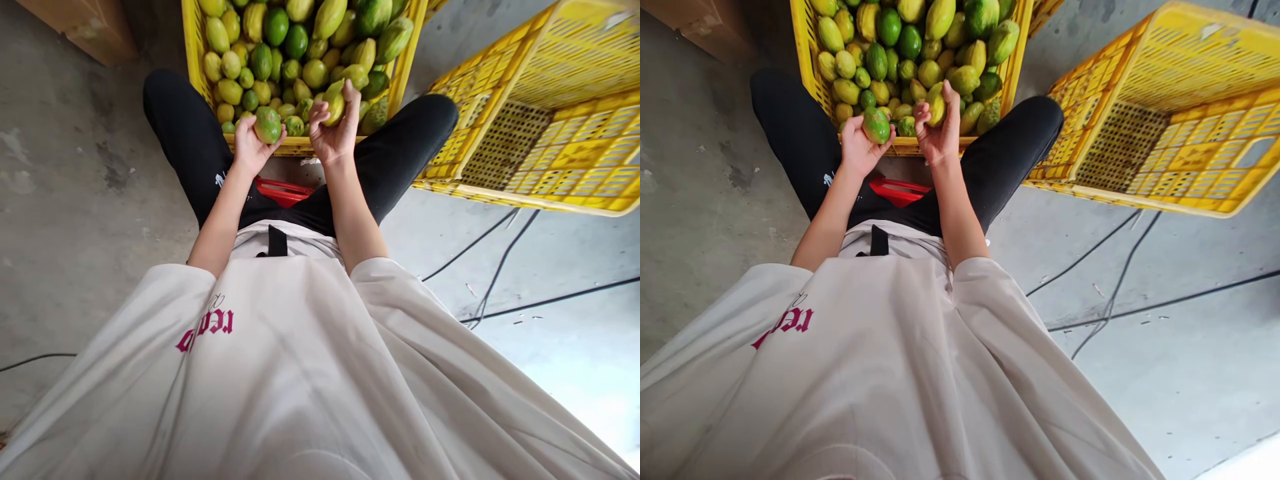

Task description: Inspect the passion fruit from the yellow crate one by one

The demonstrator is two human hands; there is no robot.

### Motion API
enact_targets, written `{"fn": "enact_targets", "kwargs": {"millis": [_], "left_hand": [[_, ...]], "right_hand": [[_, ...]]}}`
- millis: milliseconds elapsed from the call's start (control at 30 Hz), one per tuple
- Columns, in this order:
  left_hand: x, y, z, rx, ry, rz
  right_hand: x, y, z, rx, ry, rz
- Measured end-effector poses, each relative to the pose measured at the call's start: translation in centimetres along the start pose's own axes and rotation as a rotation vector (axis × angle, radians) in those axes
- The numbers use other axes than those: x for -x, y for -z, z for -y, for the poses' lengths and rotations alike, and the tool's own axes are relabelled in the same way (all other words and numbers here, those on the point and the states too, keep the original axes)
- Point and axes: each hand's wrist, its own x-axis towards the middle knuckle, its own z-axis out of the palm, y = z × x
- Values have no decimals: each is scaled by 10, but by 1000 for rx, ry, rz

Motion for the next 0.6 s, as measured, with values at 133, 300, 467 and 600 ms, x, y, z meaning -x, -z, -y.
{"fn": "enact_targets", "kwargs": {"millis": [133,300,467,600], "left_hand": [[2,-2,1,-51,20,34],[-3,-3,0,-63,-29,0],[0,-4,-1,-162,-26,71],[-2,-4,-1,-161,-44,51]], "right_hand": [[-11,8,-5,10,163,42],[9,-8,-3,61,154,8],[33,-28,3,-427,36,103],[30,-29,6,-655,-33,105]]}}
